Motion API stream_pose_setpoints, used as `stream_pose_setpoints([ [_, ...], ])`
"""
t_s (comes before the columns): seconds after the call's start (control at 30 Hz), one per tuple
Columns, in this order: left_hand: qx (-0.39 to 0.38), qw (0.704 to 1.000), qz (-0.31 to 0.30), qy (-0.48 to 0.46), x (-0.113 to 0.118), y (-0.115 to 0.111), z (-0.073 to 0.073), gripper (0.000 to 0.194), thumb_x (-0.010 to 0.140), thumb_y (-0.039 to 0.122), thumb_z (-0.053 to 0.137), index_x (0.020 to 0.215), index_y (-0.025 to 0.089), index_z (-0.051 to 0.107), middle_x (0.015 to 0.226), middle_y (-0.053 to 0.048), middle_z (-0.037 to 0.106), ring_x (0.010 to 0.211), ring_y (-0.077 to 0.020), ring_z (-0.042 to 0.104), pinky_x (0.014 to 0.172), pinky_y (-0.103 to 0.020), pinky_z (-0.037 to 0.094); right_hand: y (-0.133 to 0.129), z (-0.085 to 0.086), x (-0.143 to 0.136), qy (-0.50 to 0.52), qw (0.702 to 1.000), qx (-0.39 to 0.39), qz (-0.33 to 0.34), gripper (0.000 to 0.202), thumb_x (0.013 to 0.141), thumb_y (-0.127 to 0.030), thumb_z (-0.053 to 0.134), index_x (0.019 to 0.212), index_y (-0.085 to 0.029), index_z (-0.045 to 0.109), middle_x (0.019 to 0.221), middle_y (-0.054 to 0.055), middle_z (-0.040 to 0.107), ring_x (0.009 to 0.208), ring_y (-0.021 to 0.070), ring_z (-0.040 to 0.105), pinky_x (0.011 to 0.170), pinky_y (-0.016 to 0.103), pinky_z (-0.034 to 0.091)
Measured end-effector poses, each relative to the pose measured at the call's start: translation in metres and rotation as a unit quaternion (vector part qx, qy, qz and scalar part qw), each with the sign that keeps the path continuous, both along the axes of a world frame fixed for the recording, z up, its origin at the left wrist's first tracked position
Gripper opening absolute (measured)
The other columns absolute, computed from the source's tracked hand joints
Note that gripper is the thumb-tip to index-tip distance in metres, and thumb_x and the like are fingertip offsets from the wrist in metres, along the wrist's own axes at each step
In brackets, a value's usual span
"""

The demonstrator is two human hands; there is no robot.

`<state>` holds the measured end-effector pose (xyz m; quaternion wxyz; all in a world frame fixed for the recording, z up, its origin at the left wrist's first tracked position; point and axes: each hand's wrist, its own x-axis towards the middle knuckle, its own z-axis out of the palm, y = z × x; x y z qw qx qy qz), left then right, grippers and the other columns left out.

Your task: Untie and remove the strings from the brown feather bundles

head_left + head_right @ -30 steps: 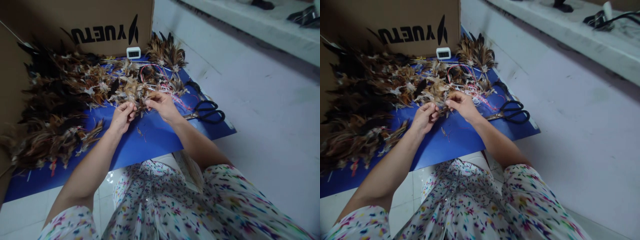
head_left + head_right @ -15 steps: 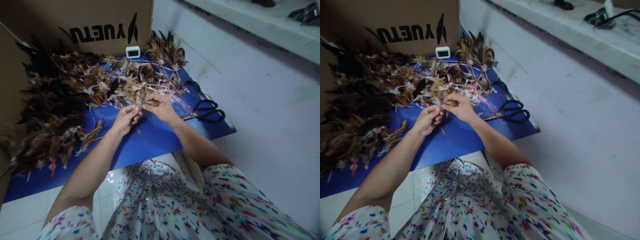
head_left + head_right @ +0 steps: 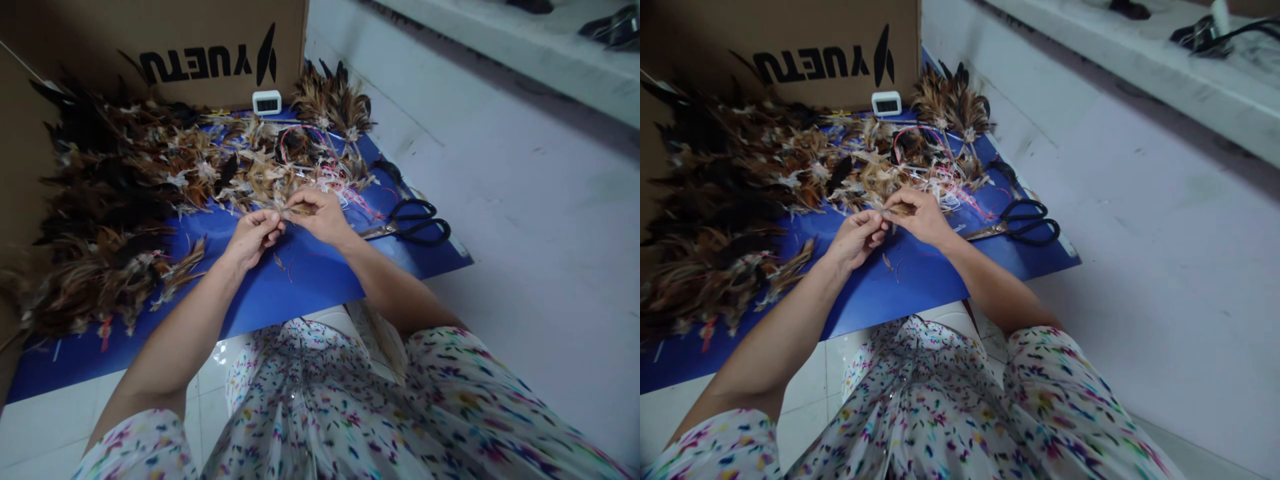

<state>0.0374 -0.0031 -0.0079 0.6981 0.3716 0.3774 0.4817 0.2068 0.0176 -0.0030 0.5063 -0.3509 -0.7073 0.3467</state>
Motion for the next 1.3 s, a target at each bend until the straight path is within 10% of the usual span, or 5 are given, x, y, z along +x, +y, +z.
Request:
stream_pose_setpoints([
  [0.73,0.039,0.997,0.066,0.011,-0.004,0.004,0.001,0.035,0.063,0.032,0.092,0.063,0.013,0.063,0.06,0.001,0.062,0.041,-0.0018,0.042,0.038,-0.013,0.027,0.003,-0.009,-0.004,0.046,0.996,-0.077,0.021,0.032,0.075,-0.049,0.076,0.087,-0.02,0.067,0.08,0.0,0.067,0.073,0.0132,0.057,0.069,0.028,0.048],
  [1.0,0.036,0.978,0.203,-0.027,-0.018,0.019,0.005,0.025,0.077,0.022,0.084,0.068,0.017,0.061,0.061,0.004,0.058,0.043,-0.0013,0.04,0.037,-0.013,0.026,0.002,-0.018,-0.003,-0.233,0.965,0.116,-0.019,0.02,0.09,-0.013,0.053,0.096,-0.017,0.071,0.093,0.007,0.065,0.086,0.018,0.058,0.085,0.033,0.047],
  [1.3,0.059,0.974,0.217,-0.012,-0.021,0.022,-0.002,0.026,0.078,0.026,0.083,0.068,0.019,0.06,0.063,0.004,0.058,0.044,-0.0019,0.04,0.036,-0.015,0.028,0.001,-0.017,-0.019,-0.459,0.881,0.113,-0.035,0.026,0.099,-0.019,0.047,0.1,-0.015,0.073,0.096,0.011,0.063,0.09,0.0235,0.054,0.083,0.037,0.041],
])
